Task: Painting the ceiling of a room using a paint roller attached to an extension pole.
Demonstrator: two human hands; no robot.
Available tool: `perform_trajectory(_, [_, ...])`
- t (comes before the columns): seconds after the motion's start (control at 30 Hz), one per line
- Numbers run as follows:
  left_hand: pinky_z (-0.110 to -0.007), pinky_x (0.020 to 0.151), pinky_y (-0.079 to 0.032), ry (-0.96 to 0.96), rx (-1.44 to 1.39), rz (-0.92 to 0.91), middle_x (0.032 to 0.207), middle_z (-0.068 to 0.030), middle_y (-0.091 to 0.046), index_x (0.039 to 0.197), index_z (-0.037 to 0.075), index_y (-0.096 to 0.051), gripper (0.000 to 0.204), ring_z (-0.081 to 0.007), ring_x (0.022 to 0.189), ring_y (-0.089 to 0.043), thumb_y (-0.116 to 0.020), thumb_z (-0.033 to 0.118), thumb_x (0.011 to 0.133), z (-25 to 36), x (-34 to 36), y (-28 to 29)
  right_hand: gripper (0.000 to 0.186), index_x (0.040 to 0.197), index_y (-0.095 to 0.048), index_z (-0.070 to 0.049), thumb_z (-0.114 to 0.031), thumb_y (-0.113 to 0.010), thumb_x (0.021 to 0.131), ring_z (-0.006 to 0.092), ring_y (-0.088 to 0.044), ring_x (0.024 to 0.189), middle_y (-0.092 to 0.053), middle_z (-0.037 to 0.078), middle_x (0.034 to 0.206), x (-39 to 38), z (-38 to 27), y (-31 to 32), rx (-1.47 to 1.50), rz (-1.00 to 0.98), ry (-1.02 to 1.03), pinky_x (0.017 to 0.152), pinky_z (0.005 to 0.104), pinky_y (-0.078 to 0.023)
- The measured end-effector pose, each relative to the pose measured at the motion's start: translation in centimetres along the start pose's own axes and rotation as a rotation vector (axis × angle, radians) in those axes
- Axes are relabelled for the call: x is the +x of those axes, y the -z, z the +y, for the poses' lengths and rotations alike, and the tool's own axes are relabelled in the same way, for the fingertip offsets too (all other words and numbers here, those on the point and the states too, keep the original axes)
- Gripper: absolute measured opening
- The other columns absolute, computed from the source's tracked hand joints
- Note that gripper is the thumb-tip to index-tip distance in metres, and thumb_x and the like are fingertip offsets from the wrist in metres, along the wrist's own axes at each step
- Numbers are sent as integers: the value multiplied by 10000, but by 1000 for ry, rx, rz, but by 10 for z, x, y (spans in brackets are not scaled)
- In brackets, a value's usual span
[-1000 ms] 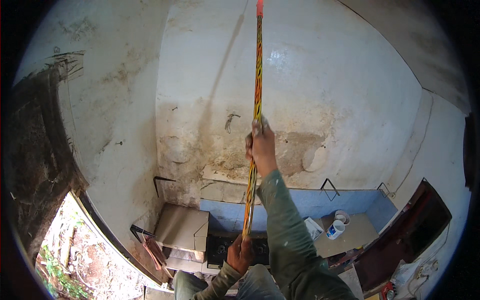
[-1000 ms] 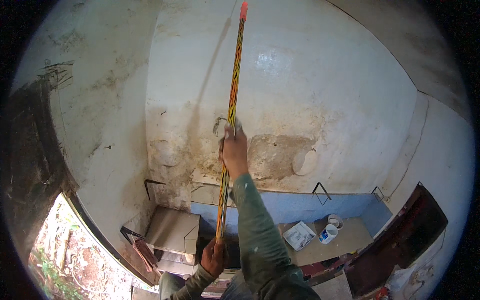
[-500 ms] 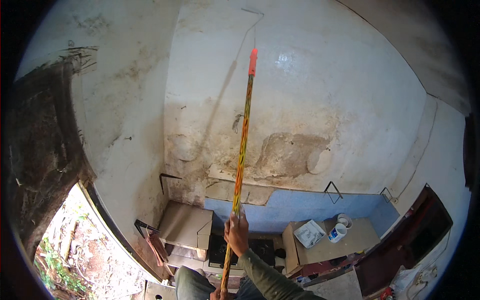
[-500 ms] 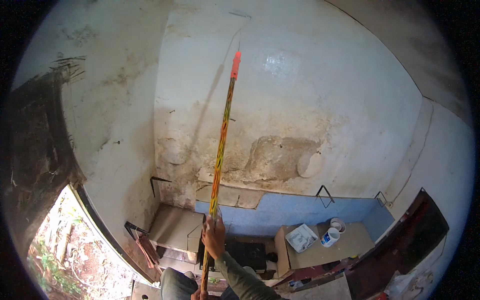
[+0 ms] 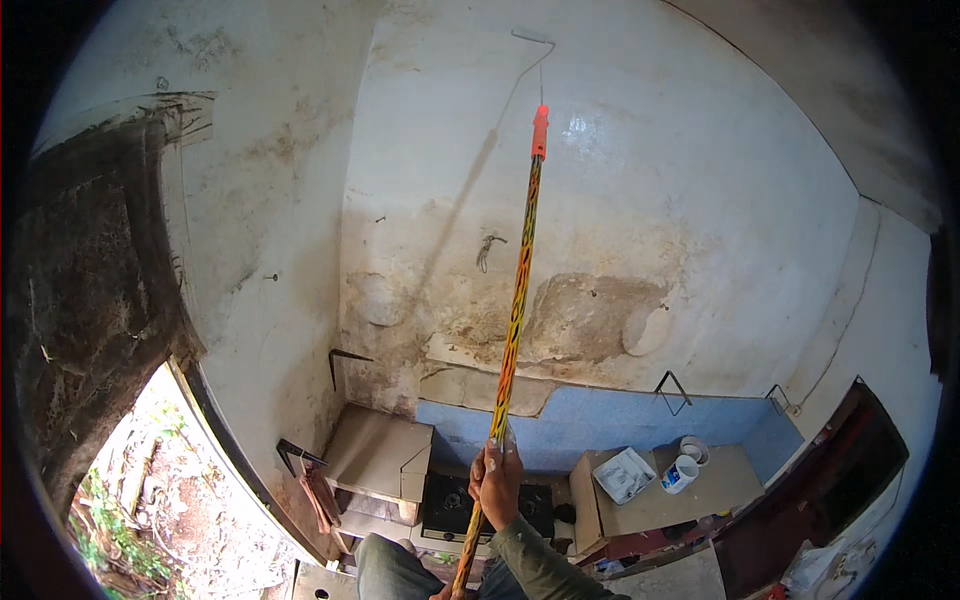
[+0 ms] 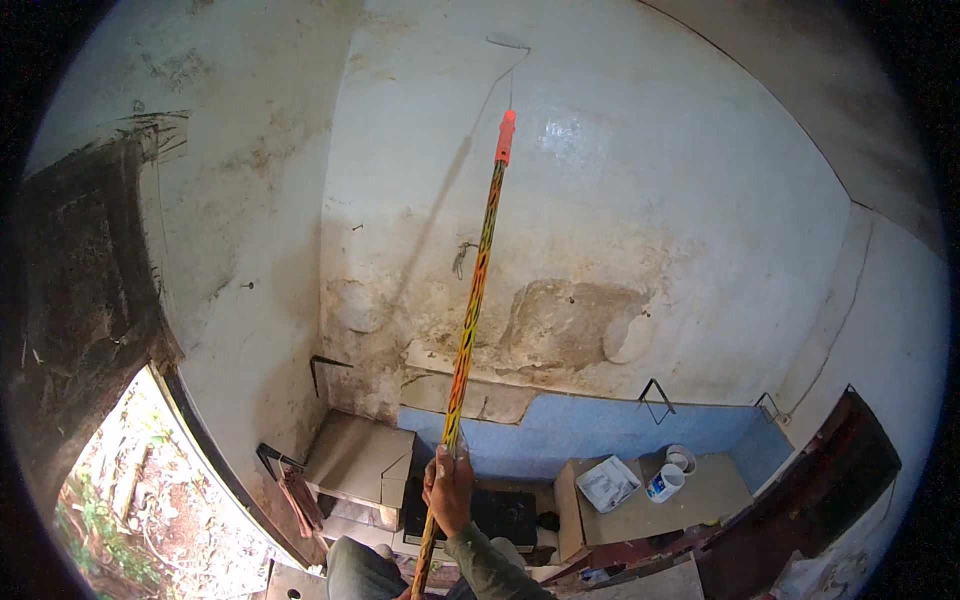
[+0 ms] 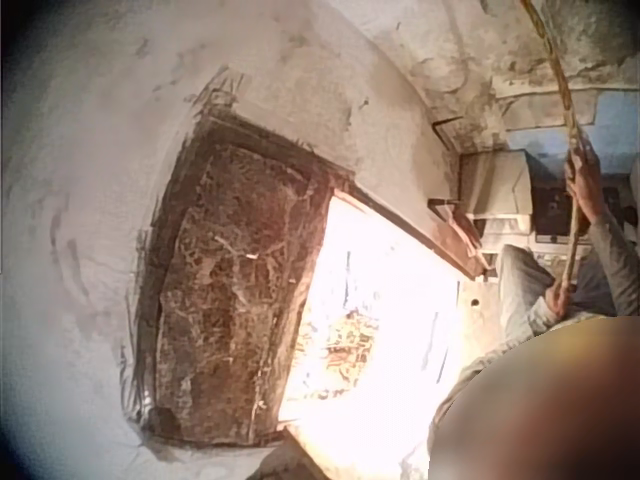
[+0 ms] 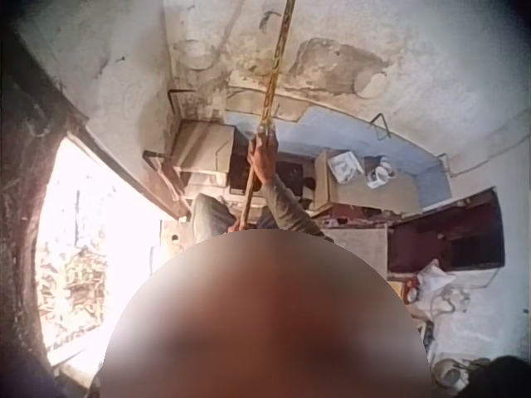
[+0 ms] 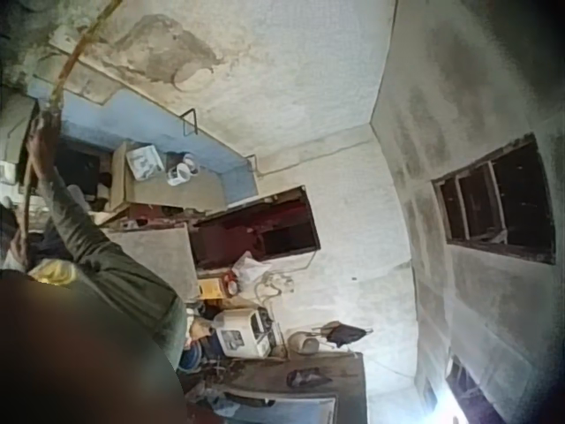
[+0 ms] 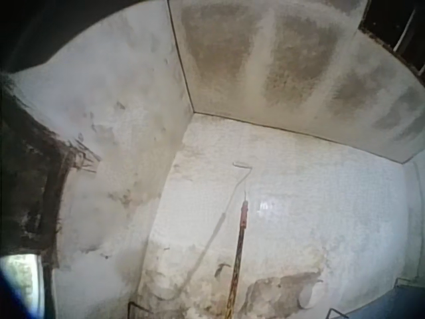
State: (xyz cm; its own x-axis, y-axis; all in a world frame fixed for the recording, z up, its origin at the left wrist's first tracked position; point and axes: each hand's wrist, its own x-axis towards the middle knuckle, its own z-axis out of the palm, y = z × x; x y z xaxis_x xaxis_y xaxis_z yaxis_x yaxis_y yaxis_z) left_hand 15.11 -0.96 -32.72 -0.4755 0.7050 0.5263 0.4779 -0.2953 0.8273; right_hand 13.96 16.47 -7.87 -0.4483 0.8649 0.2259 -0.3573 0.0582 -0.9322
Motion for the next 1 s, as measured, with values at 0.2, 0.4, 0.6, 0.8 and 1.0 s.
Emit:
perform_trajectory(0.2, [-302, 510, -457, 95, -72, -53, 828, -53, -564, 1236, 10, -473, 340, -140, 660, -534, -491, 258, 1004, 3, -10, -3, 275, 1019, -422, -88, -361, -443, 1009, 61, -364, 384, -405, -15, 580, 19, 4, 3, -34, -1, -25, 316, 231, -317])
perform_trajectory(0.4, [-262, 494, -422, 303, -466, 65, 718, 18, -533, 1131, 60, -533, 209, -96, 582, -496, -459, 221, 1021, 15, 19, -39, 264, 945, -420, -126, -380, -429, 1017, 65, -380, 392, -402, -19, 576, 59, -25, 6, -43, -1, 44, 315, 233, -316])
perform_trajectory(0.6, [-257, 498, -374, 344, -461, -43, 627, 29, -468, 1059, 67, -584, 314, -85, 574, -444, -491, 361, 998, 70, 101, -45, 258, 1007, -449, -128, -385, -428, 1017, 77, -357, 372, -395, -14, 574, 116, -65, 10, -138, 32, 106, 312, 251, -318])
perform_trajectory(0.8, [-315, 460, -391, 192, -330, -112, 568, -39, -493, 863, 22, -513, 501, -124, 510, -504, -388, 488, 996, 118, 180, -56, 256, 1172, -472, -156, -352, -449, 1009, 88, -349, 362, -383, -8, 568, 164, -128, 18, -127, 31, 155, 311, 265, -315])
perform_trajectory(1.0, [-287, 444, -375, 210, -464, -153, 577, -20, -474, 829, 46, -489, 468, -106, 507, -485, -369, 461, 1010, 155, 235, -58, 341, 1311, -445, -157, -312, -445, 1007, 100, -357, 363, -399, -2, 564, 193, -192, 4, -143, 18, 227, 320, 276, -327])
